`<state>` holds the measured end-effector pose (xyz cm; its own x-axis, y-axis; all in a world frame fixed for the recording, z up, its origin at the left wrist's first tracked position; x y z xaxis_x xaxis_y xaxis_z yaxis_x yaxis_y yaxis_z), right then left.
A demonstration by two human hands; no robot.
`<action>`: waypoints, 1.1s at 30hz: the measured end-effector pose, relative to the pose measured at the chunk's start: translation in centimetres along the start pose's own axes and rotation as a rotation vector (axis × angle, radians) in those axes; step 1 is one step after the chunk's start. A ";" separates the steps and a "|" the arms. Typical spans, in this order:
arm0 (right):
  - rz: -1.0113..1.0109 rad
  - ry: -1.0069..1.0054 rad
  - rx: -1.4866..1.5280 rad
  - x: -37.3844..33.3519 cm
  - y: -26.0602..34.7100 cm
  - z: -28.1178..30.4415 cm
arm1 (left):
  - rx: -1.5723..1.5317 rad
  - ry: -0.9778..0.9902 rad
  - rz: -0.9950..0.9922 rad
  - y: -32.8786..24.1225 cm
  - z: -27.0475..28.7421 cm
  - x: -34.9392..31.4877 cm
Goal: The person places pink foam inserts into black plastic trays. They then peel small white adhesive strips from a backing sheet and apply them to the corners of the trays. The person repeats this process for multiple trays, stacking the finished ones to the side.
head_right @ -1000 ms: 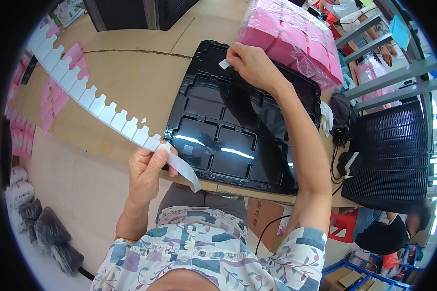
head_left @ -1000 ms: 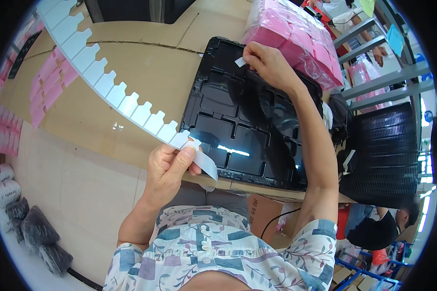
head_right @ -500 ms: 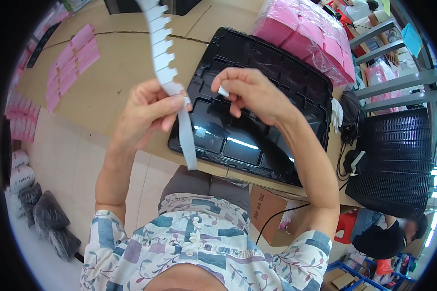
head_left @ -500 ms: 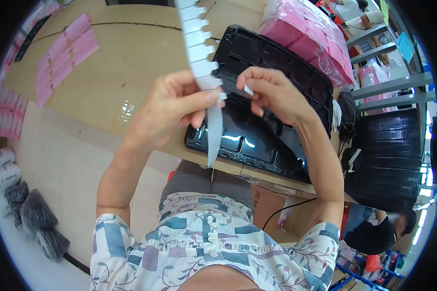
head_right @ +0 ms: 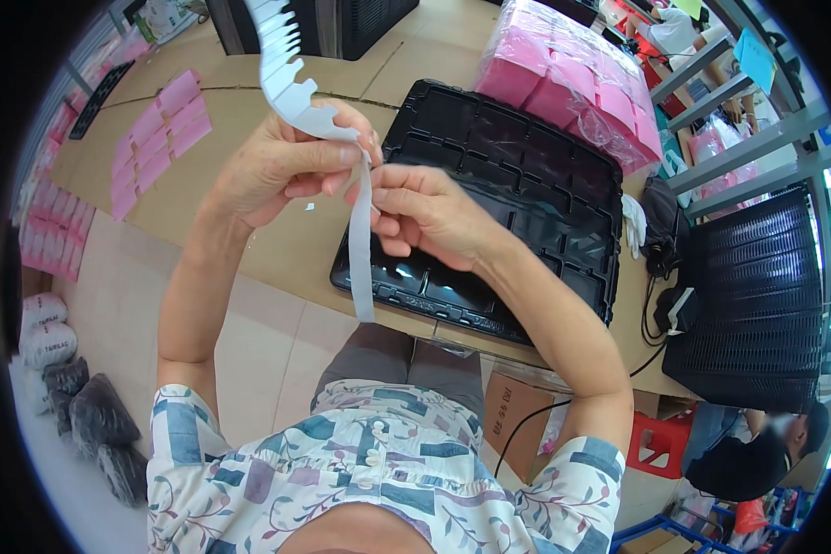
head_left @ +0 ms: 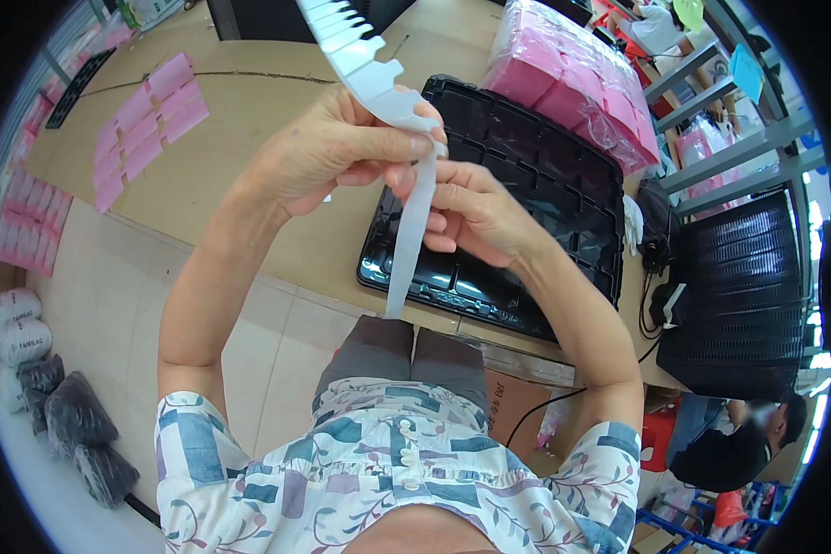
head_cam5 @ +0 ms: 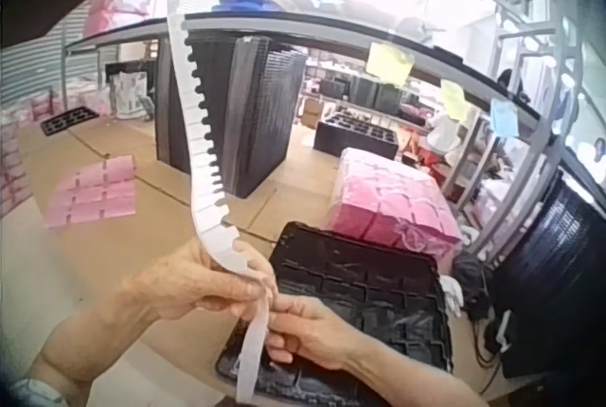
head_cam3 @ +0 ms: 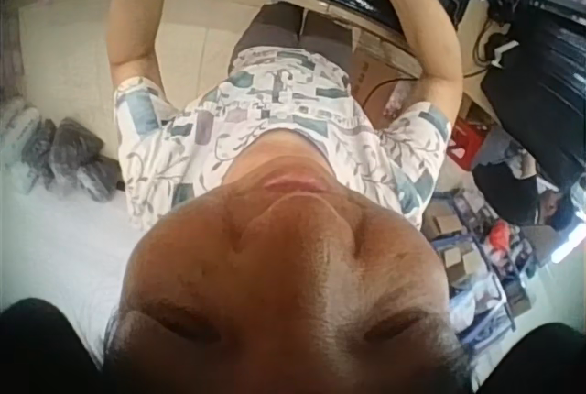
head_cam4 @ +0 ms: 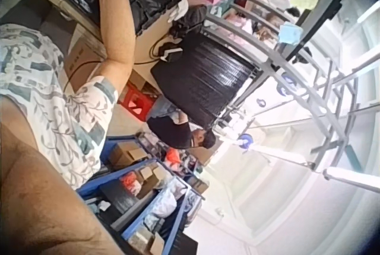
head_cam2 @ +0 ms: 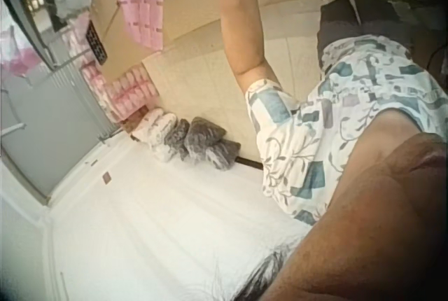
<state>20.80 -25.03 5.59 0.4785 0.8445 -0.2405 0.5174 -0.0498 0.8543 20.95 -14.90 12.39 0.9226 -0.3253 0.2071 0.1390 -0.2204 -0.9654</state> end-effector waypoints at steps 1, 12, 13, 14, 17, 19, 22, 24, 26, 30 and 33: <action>0.034 -0.046 -0.082 -0.1 0.6 0.5 | 0.020 -0.044 -0.014 0.0 0.5 -0.1; 0.130 -0.561 -0.920 1.5 9.4 14.4 | -0.265 -0.186 0.025 5.6 0.6 -4.8; 0.142 -0.556 -0.996 2.4 9.9 14.9 | -0.319 -0.187 0.026 6.0 0.1 -5.1; 0.155 -0.551 -1.072 3.2 10.4 15.5 | -0.346 -0.200 -0.015 6.5 -0.2 -5.2; 0.238 -0.513 -1.280 5.4 11.2 15.8 | -0.443 -0.230 -0.057 8.1 -0.8 -5.7; 0.244 -0.498 -1.370 6.5 11.2 15.4 | -0.444 -0.286 -0.051 8.8 -1.1 -6.0; 0.195 -0.496 -1.406 7.2 11.3 15.1 | -0.436 -0.340 -0.037 9.6 -1.1 -6.3; 0.215 -0.484 -1.381 7.4 11.2 15.5 | -0.396 -0.380 -0.033 9.3 -1.2 -6.4; 0.233 -0.480 -1.386 7.7 11.2 15.8 | -0.393 -0.392 -0.043 9.5 -1.1 -6.4; 0.244 -0.520 -1.387 7.8 11.7 16.3 | -0.388 -0.380 -0.081 9.7 -0.9 -6.3; 0.244 -0.498 -1.398 8.3 11.7 16.5 | -0.370 -0.362 -0.132 9.5 -0.9 -6.2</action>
<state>42.49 -27.37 5.96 0.7847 0.6139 0.0861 -0.5461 0.6189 0.5646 16.23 -15.77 2.03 0.9800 0.0505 0.1925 0.1867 -0.5685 -0.8012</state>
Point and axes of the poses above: each hand's wrist, its own x-axis towards the middle knuckle, its own z-axis out of the back of the hand, y = z × x, the point moved 9 cm from there along x, towards the middle knuckle, and after that the axes turned 6 degrees about -z, right-handed, at the moved point
